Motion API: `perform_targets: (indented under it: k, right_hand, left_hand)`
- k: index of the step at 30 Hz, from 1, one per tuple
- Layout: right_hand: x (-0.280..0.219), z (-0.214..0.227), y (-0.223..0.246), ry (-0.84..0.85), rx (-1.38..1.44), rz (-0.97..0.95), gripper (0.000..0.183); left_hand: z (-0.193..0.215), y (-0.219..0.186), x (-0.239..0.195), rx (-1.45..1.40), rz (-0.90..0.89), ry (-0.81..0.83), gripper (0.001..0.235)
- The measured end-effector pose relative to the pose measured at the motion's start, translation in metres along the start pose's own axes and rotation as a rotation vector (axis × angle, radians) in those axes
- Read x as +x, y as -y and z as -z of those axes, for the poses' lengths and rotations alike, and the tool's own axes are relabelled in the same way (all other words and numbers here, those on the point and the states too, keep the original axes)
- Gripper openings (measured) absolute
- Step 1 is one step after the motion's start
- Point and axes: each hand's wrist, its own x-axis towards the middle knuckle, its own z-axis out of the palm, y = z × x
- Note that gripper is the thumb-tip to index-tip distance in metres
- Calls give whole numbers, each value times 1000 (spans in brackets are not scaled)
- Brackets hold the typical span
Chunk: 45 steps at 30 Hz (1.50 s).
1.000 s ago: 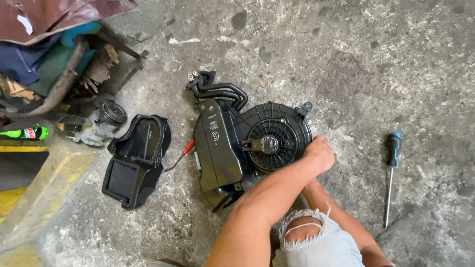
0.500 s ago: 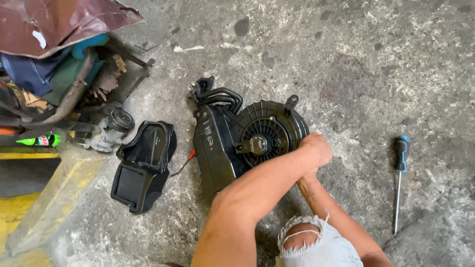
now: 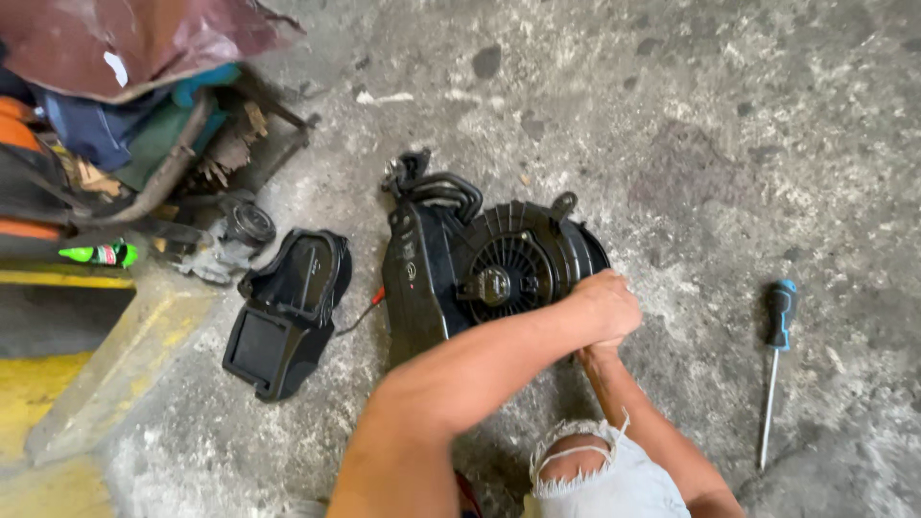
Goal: The person disassembles a motorcycle part, removing the cover and separating components. They then search through a toolbox for a specific part.
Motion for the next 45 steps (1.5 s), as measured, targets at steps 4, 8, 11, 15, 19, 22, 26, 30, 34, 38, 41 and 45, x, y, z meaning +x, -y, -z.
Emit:
perform_targets:
  k: [4, 8, 11, 15, 19, 22, 26, 30, 34, 38, 41, 45]
  right_hand:
    - [2, -5, 2, -3, -4, 28, 33]
    - [-2, -14, 7, 17, 1, 26, 31]
    - [-6, -12, 11, 61, 33, 3, 36]
    - [-3, 2, 22, -87, -271, -7, 35]
    - [7, 6, 58, -290, -894, 263, 22]
    - [-10, -7, 91, -65, -985, 458, 28]
    - [-34, -67, 102, 209, -409, -158, 36]
    - [-40, -111, 106, 197, -680, -168, 51]
    - [-31, -110, 109, 240, -823, -235, 55]
    - [-9, -103, 119, 133, -1122, -215, 65]
    - [11, -106, 128, 36, -1438, -116, 69]
    - [32, -103, 131, -40, -1493, -148, 75]
  left_hand:
    - [16, 13, -27, 22, 0, -122, 17]
    - [43, 13, -55, 57, 23, -161, 15]
    - [60, 6, -68, 64, 32, -93, 16]
    - [66, 5, -77, 52, 71, -113, 18]
    - [60, -2, -71, 187, 116, -72, 16]
    - [49, -13, -68, 245, 133, -211, 15]
    - [56, -17, -72, 197, 227, -515, 13]
    - [66, 17, -106, -227, 230, -776, 21]
    - [16, 116, -195, -474, 815, -962, 32]
    - [-109, 177, -278, -935, 1626, -1005, 82]
    - [-184, 175, -273, -1620, 1501, -1115, 83]
    - [-199, 173, -251, -1885, 1355, -986, 87]
